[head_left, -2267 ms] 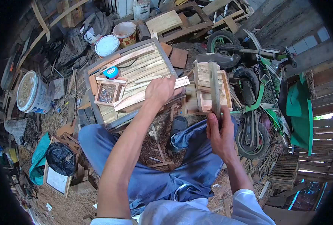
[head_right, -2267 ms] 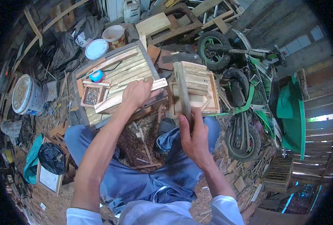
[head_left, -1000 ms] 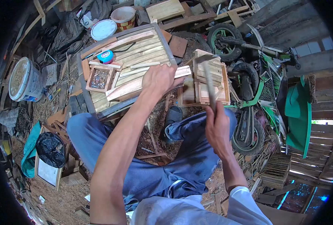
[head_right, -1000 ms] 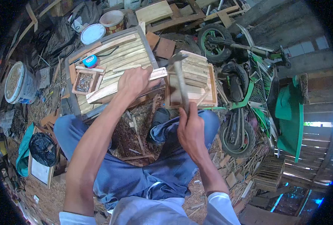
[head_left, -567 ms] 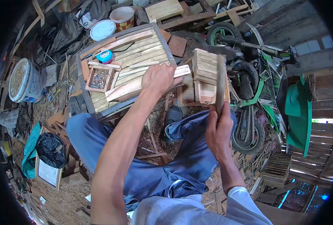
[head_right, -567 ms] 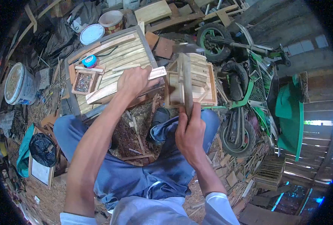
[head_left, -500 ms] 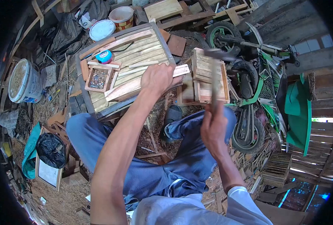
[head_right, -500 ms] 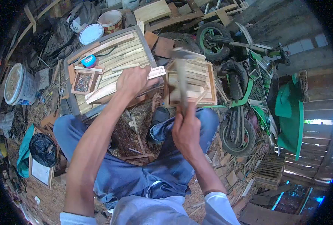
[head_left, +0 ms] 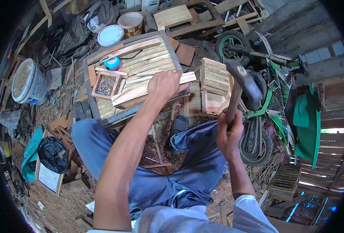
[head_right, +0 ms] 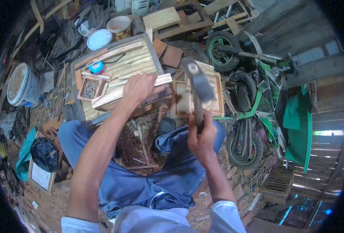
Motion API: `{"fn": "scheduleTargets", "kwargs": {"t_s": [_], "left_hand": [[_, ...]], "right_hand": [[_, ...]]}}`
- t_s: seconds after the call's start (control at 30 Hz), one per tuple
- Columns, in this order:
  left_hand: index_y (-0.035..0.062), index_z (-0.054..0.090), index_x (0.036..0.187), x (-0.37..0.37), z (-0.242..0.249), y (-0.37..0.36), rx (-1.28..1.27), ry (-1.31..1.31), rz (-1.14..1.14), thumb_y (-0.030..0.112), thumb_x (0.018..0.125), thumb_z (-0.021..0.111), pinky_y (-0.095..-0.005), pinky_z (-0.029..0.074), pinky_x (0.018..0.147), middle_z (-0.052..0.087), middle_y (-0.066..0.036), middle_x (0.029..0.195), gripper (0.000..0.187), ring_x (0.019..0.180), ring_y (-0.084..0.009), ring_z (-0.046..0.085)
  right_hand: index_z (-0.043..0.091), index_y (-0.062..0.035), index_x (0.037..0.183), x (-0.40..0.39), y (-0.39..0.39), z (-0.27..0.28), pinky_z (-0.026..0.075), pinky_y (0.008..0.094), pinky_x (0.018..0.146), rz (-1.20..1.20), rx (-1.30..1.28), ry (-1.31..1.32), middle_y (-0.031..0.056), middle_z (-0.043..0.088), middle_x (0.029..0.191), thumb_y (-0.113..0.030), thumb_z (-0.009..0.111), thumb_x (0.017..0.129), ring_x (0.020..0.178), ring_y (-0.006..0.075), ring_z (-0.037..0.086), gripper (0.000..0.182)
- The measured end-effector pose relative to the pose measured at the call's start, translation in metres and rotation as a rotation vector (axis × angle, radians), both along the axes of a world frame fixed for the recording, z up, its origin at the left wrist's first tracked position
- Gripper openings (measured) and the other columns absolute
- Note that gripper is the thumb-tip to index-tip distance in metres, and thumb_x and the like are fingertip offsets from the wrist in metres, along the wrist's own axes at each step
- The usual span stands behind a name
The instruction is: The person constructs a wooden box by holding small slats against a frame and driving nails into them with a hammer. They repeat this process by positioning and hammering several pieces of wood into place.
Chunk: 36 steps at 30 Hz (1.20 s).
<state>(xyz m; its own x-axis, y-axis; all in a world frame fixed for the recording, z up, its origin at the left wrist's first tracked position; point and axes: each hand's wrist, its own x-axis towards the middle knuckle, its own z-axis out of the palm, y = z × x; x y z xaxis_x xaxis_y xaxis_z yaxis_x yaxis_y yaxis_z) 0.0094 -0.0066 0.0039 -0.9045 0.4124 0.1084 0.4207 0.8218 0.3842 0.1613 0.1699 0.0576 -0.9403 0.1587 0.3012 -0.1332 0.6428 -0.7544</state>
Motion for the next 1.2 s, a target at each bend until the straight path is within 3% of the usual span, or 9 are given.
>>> {"fn": "scheduleTargets", "kwargs": {"t_s": [0.03,0.07,0.23,0.27,0.4,0.57,0.67,0.77,1.2], "left_hand": [[0.0042,0.07,0.088,0.0,0.001,-0.001,0.003,0.002,0.004,0.06,0.083,0.058,-0.0439,0.054,0.065,0.067,-0.02,0.073,0.057,0.072,-0.0355,0.068],[0.0042,0.07,0.088,-0.001,0.004,0.0,0.007,0.005,0.006,0.06,0.082,0.059,-0.0438,0.054,0.065,0.067,-0.02,0.073,0.057,0.072,-0.0355,0.068],[0.005,0.068,0.097,-0.003,0.012,0.0,-0.03,-0.042,0.029,0.053,0.083,0.062,-0.0413,0.056,0.07,0.07,-0.017,0.078,0.05,0.076,-0.0325,0.069],[0.0048,0.068,0.097,-0.001,0.012,0.0,-0.034,-0.053,0.032,0.053,0.083,0.063,-0.0412,0.056,0.07,0.07,-0.017,0.078,0.05,0.075,-0.0323,0.069],[0.0036,0.069,0.088,0.002,0.002,0.001,0.048,0.003,0.032,0.057,0.08,0.064,-0.044,0.055,0.062,0.066,-0.021,0.07,0.054,0.068,-0.0362,0.068],[0.0031,0.068,0.087,0.001,0.003,0.002,0.048,-0.007,0.037,0.056,0.08,0.065,-0.044,0.055,0.061,0.066,-0.021,0.069,0.053,0.068,-0.0369,0.067],[0.0047,0.067,0.097,0.001,0.013,0.0,-0.054,-0.082,0.018,0.052,0.083,0.062,-0.0399,0.056,0.069,0.07,-0.017,0.078,0.049,0.075,-0.0313,0.069],[0.0031,0.066,0.089,0.002,0.003,0.001,0.05,0.02,0.03,0.05,0.08,0.066,-0.0442,0.055,0.063,0.066,-0.021,0.071,0.048,0.07,-0.0371,0.068],[0.0028,0.06,0.086,0.004,0.008,0.004,0.02,-0.051,0.046,0.03,0.079,0.067,-0.0464,0.053,0.065,0.066,-0.022,0.073,0.029,0.07,-0.0371,0.067]], "right_hand": [[0.054,-0.0014,0.103,-0.004,-0.001,-0.005,0.045,0.0304,0.056,0.016,-0.063,-0.029,0.0114,0.057,0.067,-0.012,0.055,0.096,0.059,0.014,0.055,0.012],[0.053,-0.0028,0.097,-0.006,-0.004,-0.007,0.035,0.0229,0.054,0.052,-0.142,-0.189,-0.0056,0.045,0.069,-0.017,0.055,0.097,0.062,0.0046,0.039,0.014],[0.057,-0.0021,0.087,-0.02,-0.017,-0.058,0.034,0.03,0.048,0.001,0.026,0.01,0.0014,0.043,0.057,-0.022,0.055,0.098,0.052,0.0099,0.04,0.022],[0.051,-0.0006,0.094,-0.018,-0.016,-0.072,0.043,0.0428,0.053,-0.006,-0.021,-0.021,0.0213,0.055,0.063,-0.018,0.055,0.096,0.057,0.0433,0.054,0.018],[0.05,-0.0005,0.093,-0.033,-0.014,-0.098,0.043,0.0454,0.053,-0.051,0.121,-0.153,0.0244,0.056,0.066,-0.018,0.053,0.097,0.062,0.0458,0.058,0.018],[0.05,-0.001,0.093,-0.021,-0.013,-0.095,0.045,0.0447,0.054,-0.044,-0.019,-0.052,0.0247,0.057,0.067,-0.014,0.054,0.094,0.067,0.0467,0.06,0.013],[0.05,-0.0019,0.094,-0.029,-0.004,-0.113,0.047,0.048,0.058,-0.127,0.182,-0.229,0.0262,0.058,0.07,-0.01,0.056,0.091,0.071,0.047,0.061,0.011],[0.049,-0.0025,0.096,-0.024,-0.004,-0.109,0.045,0.0518,0.059,-0.065,0.142,-0.104,0.027,0.059,0.072,-0.01,0.057,0.088,0.072,0.0476,0.06,0.013],[0.052,-0.0033,0.1,-0.028,0.0,-0.119,0.046,0.0543,0.061,-0.11,0.232,-0.208,0.0256,0.06,0.071,-0.012,0.059,0.084,0.07,0.0476,0.06,0.02]]}}
